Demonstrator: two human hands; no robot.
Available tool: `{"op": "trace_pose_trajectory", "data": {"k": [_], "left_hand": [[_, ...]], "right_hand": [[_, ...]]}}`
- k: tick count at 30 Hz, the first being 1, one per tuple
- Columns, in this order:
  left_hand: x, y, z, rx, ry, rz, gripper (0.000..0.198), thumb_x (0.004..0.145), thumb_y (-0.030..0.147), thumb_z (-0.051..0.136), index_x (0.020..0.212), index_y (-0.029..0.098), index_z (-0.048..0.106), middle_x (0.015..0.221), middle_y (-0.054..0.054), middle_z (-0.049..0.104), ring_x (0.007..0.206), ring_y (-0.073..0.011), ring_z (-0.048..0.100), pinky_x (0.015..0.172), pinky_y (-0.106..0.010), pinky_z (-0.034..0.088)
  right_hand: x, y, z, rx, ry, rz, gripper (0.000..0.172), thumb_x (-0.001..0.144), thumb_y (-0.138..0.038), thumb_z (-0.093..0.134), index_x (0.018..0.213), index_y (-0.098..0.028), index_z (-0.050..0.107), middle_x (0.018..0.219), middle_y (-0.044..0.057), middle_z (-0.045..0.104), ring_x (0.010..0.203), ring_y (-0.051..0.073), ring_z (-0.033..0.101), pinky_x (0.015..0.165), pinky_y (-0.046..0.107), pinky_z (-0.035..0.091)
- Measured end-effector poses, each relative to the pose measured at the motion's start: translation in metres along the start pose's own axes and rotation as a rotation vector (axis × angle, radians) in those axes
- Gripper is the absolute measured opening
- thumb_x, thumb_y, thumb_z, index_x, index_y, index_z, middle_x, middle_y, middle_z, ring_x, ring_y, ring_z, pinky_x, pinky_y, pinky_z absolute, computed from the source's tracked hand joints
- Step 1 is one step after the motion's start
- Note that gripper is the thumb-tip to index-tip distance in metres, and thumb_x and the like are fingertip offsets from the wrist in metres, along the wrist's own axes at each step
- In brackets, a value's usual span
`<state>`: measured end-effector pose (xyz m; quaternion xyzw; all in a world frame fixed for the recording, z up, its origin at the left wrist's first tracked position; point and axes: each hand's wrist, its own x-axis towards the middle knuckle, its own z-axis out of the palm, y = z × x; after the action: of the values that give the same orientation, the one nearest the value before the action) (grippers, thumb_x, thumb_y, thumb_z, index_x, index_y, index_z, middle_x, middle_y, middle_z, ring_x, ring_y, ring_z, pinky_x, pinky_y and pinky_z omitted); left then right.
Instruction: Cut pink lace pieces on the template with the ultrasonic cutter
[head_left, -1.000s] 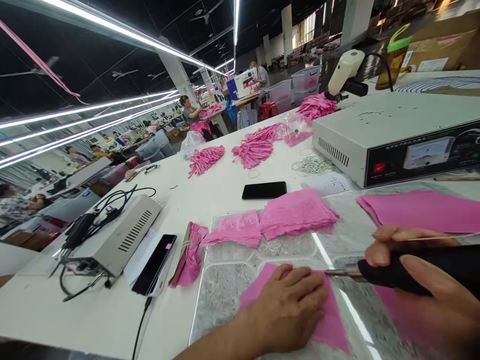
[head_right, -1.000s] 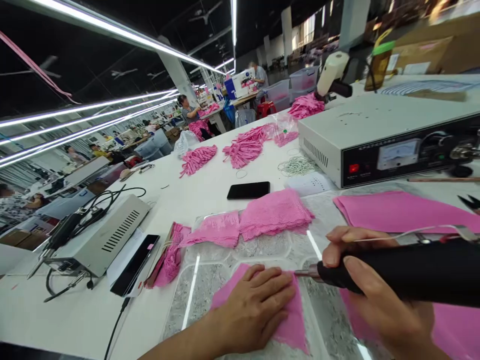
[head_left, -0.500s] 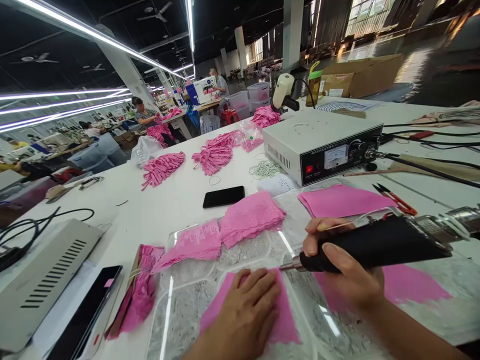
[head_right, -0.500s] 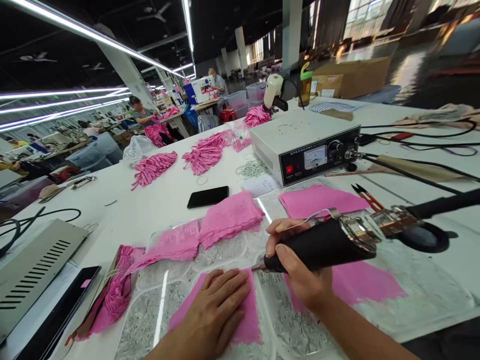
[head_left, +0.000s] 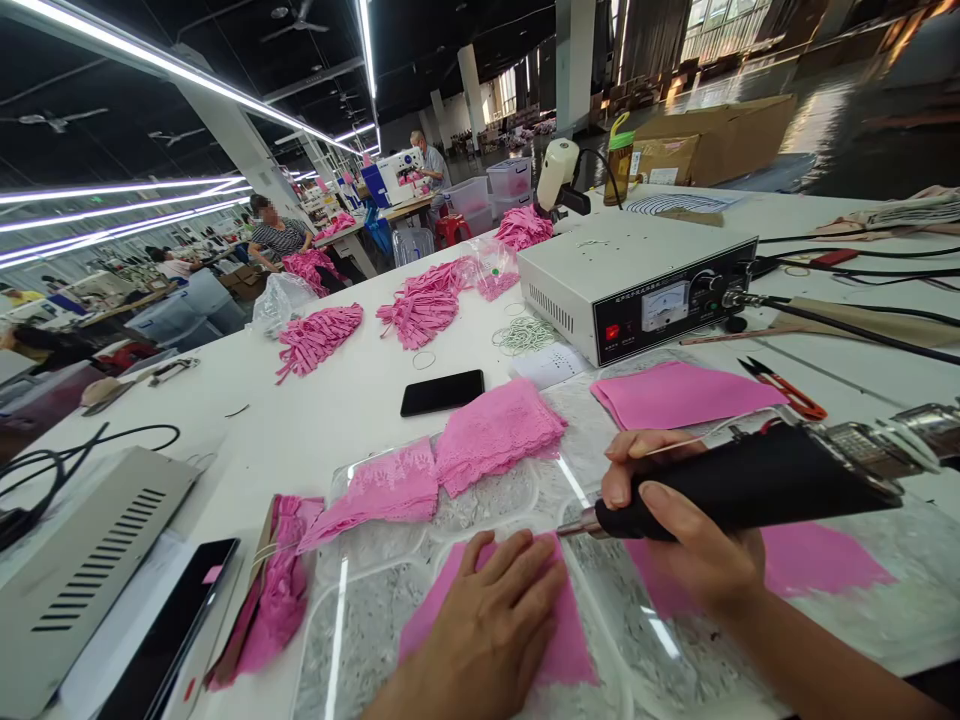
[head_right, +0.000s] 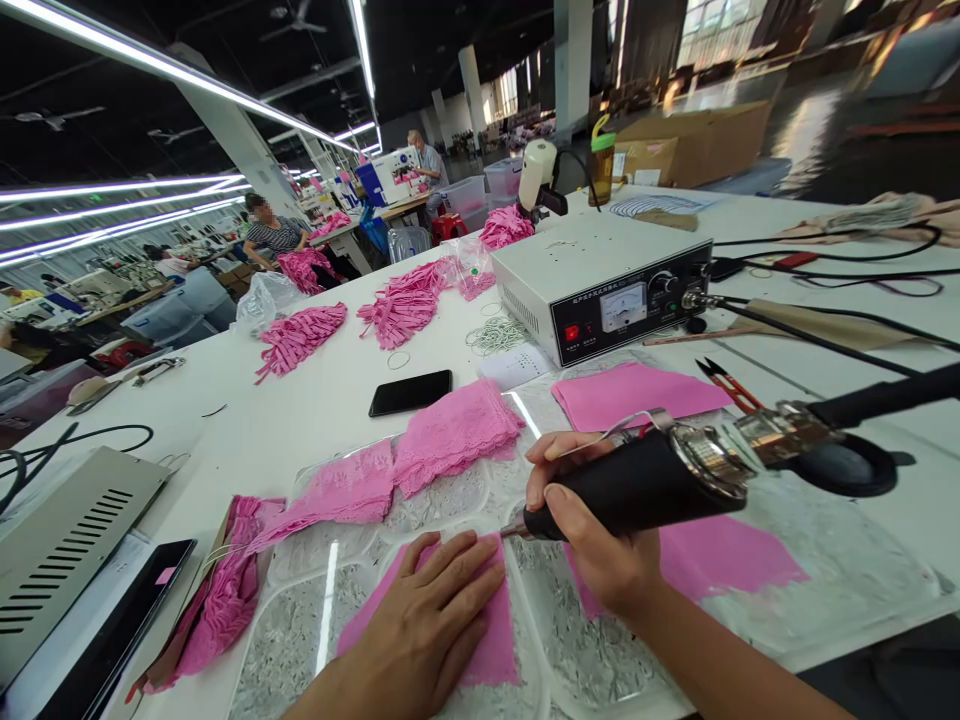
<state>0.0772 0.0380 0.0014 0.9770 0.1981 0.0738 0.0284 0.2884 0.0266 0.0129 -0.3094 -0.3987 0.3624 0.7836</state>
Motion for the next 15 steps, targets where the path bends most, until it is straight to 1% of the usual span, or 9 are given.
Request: {"op": "trace_pose_trajectory", "data": {"k": [5, 8, 15], "left_hand": [[0.0013, 0.0008, -0.0018, -0.027, 0.042, -0.022, 0.033, 0.100, 0.021, 0.040, 0.129, 0.017, 0.054, 0.135, -0.011, 0.057, 0.125, -0.0263, 0.052, 0.100, -0.050, 0.045], [0.0019, 0.0006, -0.0036, -0.027, 0.028, -0.017, 0.033, 0.099, 0.020, 0.040, 0.129, 0.017, 0.053, 0.135, -0.011, 0.057, 0.125, -0.0270, 0.052, 0.099, -0.051, 0.044], [0.0027, 0.0001, -0.0048, -0.050, 0.033, -0.018, 0.031, 0.100, 0.022, 0.041, 0.129, 0.018, 0.053, 0.135, -0.009, 0.057, 0.124, -0.0264, 0.053, 0.099, -0.051, 0.043]], "right_hand": [[-0.0024, 0.0031, -0.0028, 0.031, -0.006, 0.029, 0.010, 0.085, -0.027, 0.066, 0.093, -0.024, 0.061, 0.087, 0.001, 0.056, 0.060, 0.012, 0.057, 0.053, 0.028, 0.053], [-0.0024, 0.0031, -0.0024, 0.005, -0.034, 0.019, 0.010, 0.086, -0.027, 0.066, 0.092, -0.023, 0.060, 0.084, 0.001, 0.057, 0.061, 0.012, 0.057, 0.055, 0.027, 0.053], [-0.0008, 0.0010, -0.0044, -0.007, -0.032, 0.011, 0.010, 0.086, -0.027, 0.066, 0.092, -0.024, 0.059, 0.081, 0.001, 0.057, 0.063, 0.014, 0.057, 0.055, 0.029, 0.053]]}}
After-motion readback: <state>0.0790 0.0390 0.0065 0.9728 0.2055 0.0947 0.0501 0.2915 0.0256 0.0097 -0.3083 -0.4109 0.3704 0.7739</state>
